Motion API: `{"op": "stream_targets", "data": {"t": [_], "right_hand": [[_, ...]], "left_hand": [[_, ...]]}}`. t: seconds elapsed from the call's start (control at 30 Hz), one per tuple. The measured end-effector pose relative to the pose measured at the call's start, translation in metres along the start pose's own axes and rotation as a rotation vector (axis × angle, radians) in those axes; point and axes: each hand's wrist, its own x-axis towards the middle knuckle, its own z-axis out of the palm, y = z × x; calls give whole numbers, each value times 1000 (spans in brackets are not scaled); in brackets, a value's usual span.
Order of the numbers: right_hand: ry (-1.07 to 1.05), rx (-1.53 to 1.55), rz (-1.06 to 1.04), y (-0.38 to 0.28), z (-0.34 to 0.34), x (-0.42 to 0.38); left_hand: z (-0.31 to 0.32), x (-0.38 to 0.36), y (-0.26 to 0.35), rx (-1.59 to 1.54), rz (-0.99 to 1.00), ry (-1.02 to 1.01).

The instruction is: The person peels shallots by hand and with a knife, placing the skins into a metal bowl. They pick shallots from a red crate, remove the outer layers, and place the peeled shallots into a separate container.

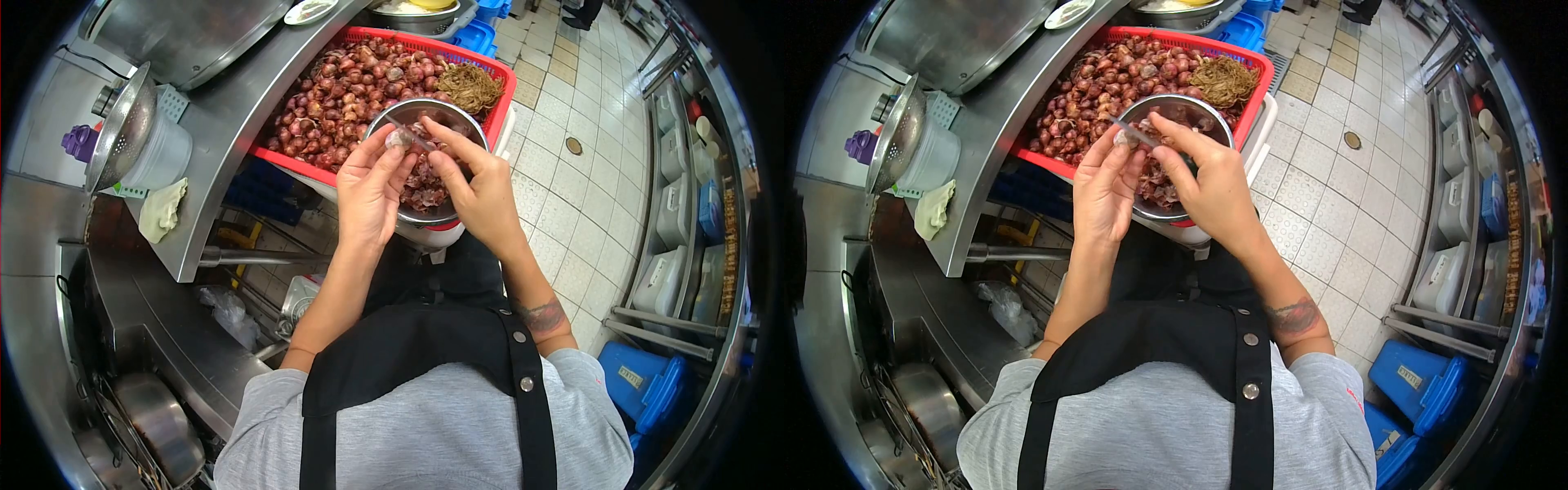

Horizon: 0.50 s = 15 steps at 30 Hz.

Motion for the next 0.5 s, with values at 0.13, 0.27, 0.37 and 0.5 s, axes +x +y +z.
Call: {"op": "stream_targets", "data": {"t": [0.13, 0.27, 0.37, 0.5], "right_hand": [[-60, 72, -37, -8, 3, -3], [-67, 123, -49, -7, 4, -4], [-49, 116, -46, -7, 4, -4], [-7, 18, -81, -2, 5, -3]], "left_hand": [[0, -2, -3, 79, 92, 45], [4, -4, -2, 86, 131, 59], [6, -5, -2, 101, 142, 48], [8, -6, -2, 127, 127, 55]]}}
